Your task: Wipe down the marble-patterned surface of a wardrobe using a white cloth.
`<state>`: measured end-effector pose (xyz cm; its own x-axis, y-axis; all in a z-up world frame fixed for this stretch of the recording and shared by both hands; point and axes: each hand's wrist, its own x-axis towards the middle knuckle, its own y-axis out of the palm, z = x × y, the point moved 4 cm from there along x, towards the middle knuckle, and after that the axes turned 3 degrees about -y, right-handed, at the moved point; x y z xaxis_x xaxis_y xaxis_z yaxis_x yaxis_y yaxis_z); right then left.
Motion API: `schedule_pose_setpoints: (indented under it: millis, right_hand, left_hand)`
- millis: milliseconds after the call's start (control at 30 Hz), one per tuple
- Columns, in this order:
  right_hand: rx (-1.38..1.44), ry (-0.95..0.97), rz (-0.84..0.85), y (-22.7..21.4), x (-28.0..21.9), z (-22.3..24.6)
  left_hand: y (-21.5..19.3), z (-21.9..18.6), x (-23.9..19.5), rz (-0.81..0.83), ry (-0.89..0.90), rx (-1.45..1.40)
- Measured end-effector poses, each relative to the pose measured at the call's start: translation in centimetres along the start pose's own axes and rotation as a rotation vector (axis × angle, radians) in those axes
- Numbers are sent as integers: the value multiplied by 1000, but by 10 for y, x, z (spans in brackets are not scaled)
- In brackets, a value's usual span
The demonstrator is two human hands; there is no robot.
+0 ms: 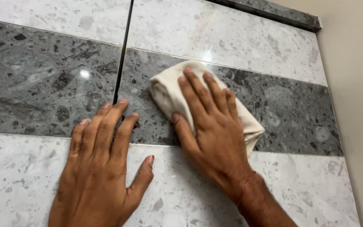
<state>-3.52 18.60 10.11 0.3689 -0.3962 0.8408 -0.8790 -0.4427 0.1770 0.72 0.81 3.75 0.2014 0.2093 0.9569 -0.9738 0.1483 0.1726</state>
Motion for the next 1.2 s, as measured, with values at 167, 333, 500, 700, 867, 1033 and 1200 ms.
schedule_pose_setpoints:
  millis: [167,333,500,700,867,1033,1200]
  right_hand:
    - [95,70,7,2,13,4]
    - [73,-45,63,4,5,-8]
    - [99,51,53,11,29,-18]
    - [82,-133,63,7,13,-6]
    - [91,-24,46,16,41,-15]
    - [124,-119,22,10,40,1]
    - [189,-106,108,16,58,-6]
  left_hand:
    - [1,1,-1,-14,7,-20]
    - [-3,0,-3,-36,23,-13]
    - [-3,0,-4,-42,17,8]
    - [5,3,-6,-66,61,17]
    - [1,1,-4,-44,25,26]
    - [-3,2,-4,-49,18,-67]
    - [-7,0,-6,-90,-32,-172]
